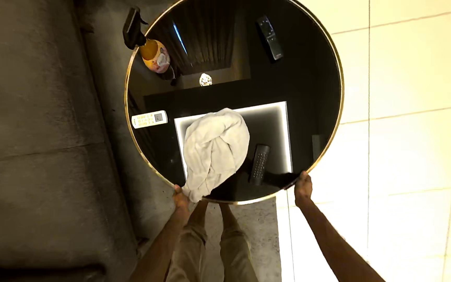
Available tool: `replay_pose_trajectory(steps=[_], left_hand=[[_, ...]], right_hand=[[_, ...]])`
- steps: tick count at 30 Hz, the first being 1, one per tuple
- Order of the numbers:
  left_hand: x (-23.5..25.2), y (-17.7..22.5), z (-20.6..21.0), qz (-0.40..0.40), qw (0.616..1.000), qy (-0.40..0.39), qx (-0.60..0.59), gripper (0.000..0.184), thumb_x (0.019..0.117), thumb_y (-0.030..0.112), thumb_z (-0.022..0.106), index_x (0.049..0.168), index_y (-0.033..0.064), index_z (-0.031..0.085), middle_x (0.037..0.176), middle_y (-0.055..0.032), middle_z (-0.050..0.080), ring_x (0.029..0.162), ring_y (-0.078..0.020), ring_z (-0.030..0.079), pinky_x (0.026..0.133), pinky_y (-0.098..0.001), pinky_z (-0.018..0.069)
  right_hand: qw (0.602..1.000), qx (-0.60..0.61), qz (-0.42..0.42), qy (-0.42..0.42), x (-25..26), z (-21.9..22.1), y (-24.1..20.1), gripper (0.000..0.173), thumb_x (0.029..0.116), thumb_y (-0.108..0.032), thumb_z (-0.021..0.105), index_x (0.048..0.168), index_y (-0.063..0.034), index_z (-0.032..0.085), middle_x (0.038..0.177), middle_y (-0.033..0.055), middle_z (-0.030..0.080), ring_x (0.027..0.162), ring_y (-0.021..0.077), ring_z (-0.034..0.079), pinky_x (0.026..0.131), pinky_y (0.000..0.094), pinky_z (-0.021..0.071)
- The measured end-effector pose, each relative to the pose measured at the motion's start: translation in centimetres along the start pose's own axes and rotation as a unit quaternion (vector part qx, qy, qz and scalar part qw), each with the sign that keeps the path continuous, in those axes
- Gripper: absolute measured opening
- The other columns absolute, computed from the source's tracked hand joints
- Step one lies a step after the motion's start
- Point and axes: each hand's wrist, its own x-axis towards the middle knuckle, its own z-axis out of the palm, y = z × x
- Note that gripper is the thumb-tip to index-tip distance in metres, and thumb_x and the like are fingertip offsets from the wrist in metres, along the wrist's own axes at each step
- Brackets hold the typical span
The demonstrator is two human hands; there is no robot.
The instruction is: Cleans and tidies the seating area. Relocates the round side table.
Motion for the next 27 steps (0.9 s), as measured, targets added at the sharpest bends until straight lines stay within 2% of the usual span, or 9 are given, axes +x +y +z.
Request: replay_pose_trajectory(steps=[3, 5, 10, 15, 17, 19, 21, 24, 27], left_hand=[[-0.7, 3.0, -1.8, 0.020, 0.983, -0.025, 0.180, 0.055, 0.1130, 0.038, 0.033, 0.152, -0.0007, 0.040, 0.147, -0.0297, 0.048, 0.132, -0.0409, 0.052, 0.106, -0.0569, 0.0452], [-2.5, 4.7, -3.9, 0.085, 0.945, 0.018, 0.316, 0.054, 0.1085, 0.032, 0.050, 0.150, -0.0024, 0.045, 0.149, -0.0297, 0.048, 0.138, -0.0417, 0.049, 0.113, -0.0555, 0.0408], [-2.6, 11.4, -6.3, 0.335, 0.824, 0.085, 0.449, 0.071, 0.0952, 0.033, 0.071, 0.150, -0.0021, 0.043, 0.155, -0.0309, 0.039, 0.140, -0.0476, 0.043, 0.113, -0.0590, 0.0390], [5.8, 23.1, -5.3, 0.533, 0.664, 0.042, 0.523, 0.093, 0.0912, 0.046, 0.073, 0.157, -0.0030, 0.031, 0.164, -0.0283, 0.026, 0.150, -0.0477, 0.030, 0.119, -0.0632, 0.0280], [9.2, 26.7, -3.7, 0.550, 0.620, -0.009, 0.559, 0.097, 0.0896, 0.047, 0.076, 0.159, -0.0007, 0.027, 0.166, -0.0256, 0.024, 0.153, -0.0440, 0.025, 0.120, -0.0631, 0.0248], [11.0, 28.5, -3.1, 0.553, 0.581, -0.047, 0.595, 0.091, 0.0893, 0.041, 0.079, 0.158, 0.0019, 0.032, 0.161, -0.0246, 0.035, 0.148, -0.0442, 0.034, 0.118, -0.0640, 0.0284], [11.8, 29.4, -3.1, 0.558, 0.565, -0.061, 0.604, 0.078, 0.0925, 0.035, 0.076, 0.154, 0.0022, 0.041, 0.148, -0.0276, 0.049, 0.134, -0.0479, 0.049, 0.110, -0.0659, 0.0354], [13.2, 29.9, -3.7, 0.542, 0.575, -0.091, 0.606, 0.065, 0.0960, 0.037, 0.071, 0.145, 0.0000, 0.050, 0.136, -0.0304, 0.056, 0.124, -0.0510, 0.055, 0.105, -0.0645, 0.0420], [12.8, 29.3, -5.5, 0.483, 0.661, -0.127, 0.560, 0.063, 0.0939, 0.030, 0.073, 0.143, -0.0021, 0.051, 0.140, -0.0325, 0.050, 0.128, -0.0503, 0.053, 0.106, -0.0586, 0.0465]], right_hand=[[0.991, -0.020, -0.113, 0.064, -4.7, -1.0, -2.2, 0.053, 0.1075, -0.032, 0.047, 0.141, 0.0094, 0.048, 0.139, 0.0331, 0.052, 0.128, 0.0425, 0.055, 0.108, 0.0511, 0.0463], [0.985, -0.007, -0.171, 0.020, -8.9, -1.1, -2.9, 0.055, 0.1029, -0.028, 0.058, 0.139, 0.0114, 0.046, 0.138, 0.0322, 0.052, 0.128, 0.0394, 0.055, 0.109, 0.0472, 0.0466], [0.964, -0.160, -0.206, -0.045, -10.4, 4.9, -5.3, 0.087, 0.0895, -0.051, 0.073, 0.153, -0.0004, 0.041, 0.145, 0.0284, 0.051, 0.133, 0.0449, 0.050, 0.108, 0.0598, 0.0439], [0.968, -0.130, -0.201, -0.073, -8.3, 6.8, -6.2, 0.079, 0.0870, -0.027, 0.081, 0.150, 0.0019, 0.044, 0.141, 0.0265, 0.053, 0.126, 0.0383, 0.057, 0.105, 0.0480, 0.0506], [0.974, -0.113, -0.184, -0.064, -8.3, 6.8, -6.5, 0.086, 0.0810, -0.031, 0.085, 0.148, 0.0028, 0.044, 0.135, 0.0270, 0.055, 0.118, 0.0365, 0.059, 0.101, 0.0467, 0.0525], [0.976, -0.145, -0.157, -0.042, -9.6, 7.4, -6.6, 0.104, 0.0715, -0.048, 0.089, 0.150, 0.0008, 0.042, 0.138, 0.0276, 0.052, 0.123, 0.0392, 0.056, 0.103, 0.0504, 0.0514], [0.977, -0.162, -0.136, -0.011, -10.9, 8.6, -6.9, 0.108, 0.0707, -0.048, 0.091, 0.151, 0.0020, 0.040, 0.139, 0.0300, 0.051, 0.127, 0.0444, 0.054, 0.105, 0.0552, 0.0493], [0.986, -0.138, -0.093, 0.034, -11.3, 10.1, -7.2, 0.089, 0.0777, -0.034, 0.088, 0.146, 0.0030, 0.045, 0.135, 0.0280, 0.055, 0.122, 0.0412, 0.057, 0.103, 0.0530, 0.0501], [0.993, -0.096, -0.041, 0.057, -11.2, 9.8, -10.0, 0.075, 0.0752, -0.025, 0.085, 0.135, 0.0064, 0.053, 0.131, 0.0286, 0.056, 0.119, 0.0392, 0.058, 0.100, 0.0503, 0.0517]])
